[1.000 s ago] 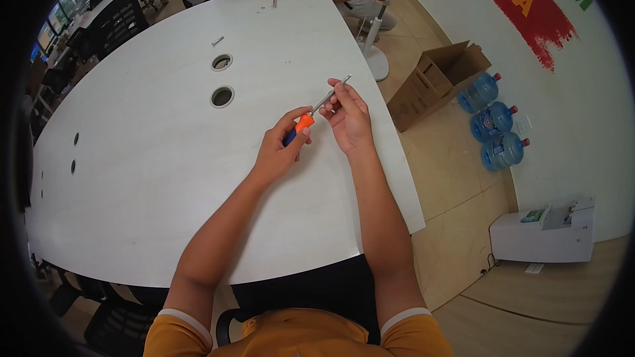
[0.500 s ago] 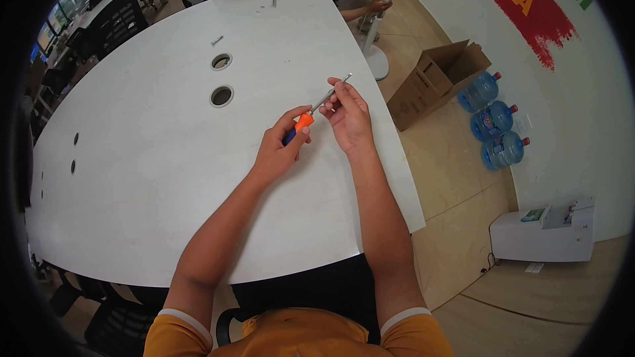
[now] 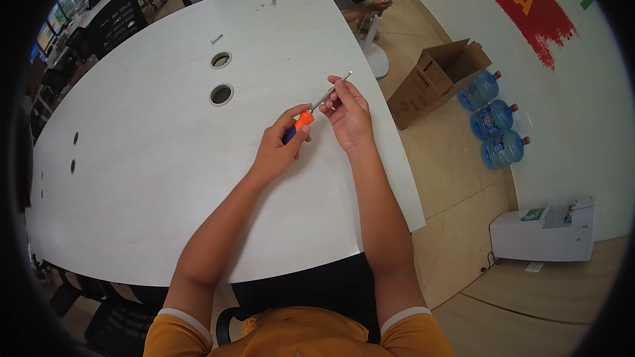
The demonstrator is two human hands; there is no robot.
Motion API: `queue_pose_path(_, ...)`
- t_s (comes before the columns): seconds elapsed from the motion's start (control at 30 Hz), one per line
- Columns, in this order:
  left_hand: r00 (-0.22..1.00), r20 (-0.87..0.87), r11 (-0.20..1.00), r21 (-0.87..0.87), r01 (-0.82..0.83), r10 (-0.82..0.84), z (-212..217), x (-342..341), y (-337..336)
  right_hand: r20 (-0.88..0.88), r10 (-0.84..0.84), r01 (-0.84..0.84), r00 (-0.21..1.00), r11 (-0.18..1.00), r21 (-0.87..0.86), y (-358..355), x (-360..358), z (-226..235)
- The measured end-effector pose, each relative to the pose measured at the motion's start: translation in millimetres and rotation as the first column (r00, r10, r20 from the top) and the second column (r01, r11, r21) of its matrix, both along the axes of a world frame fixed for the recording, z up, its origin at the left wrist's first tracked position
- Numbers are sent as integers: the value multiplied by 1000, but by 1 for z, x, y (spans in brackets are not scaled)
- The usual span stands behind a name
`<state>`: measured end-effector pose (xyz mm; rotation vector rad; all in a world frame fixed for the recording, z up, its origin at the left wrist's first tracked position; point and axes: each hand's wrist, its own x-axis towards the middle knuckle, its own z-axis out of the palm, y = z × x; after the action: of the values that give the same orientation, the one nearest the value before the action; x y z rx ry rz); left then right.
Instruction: Assembling or repairing a multi-bit screwdriver at an office table.
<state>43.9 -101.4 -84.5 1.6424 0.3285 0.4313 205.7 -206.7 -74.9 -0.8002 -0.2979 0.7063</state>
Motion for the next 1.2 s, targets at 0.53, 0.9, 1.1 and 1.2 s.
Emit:
queue_pose_path(0.53,1000,18,1000,17,6,-6,0,0,0,2,13,-13,1000,1000,-18,-1,1,1)
queue_pose_path(0.9,1000,-11,1000,-17,4,-4,-1,-1,1,106,109,-102,988,992,-78,0,-3,-3)
queue_pose_path(1.1,1000,7,1000,-2,4,-4,-1,-2,2,107,57,-46,993,994,-99,3,-6,-4)
queue_pose_path(1.2,1000,-11,1000,0,9,-9,0,-3,2,6,-52,52,999,999,7,3,-6,1)
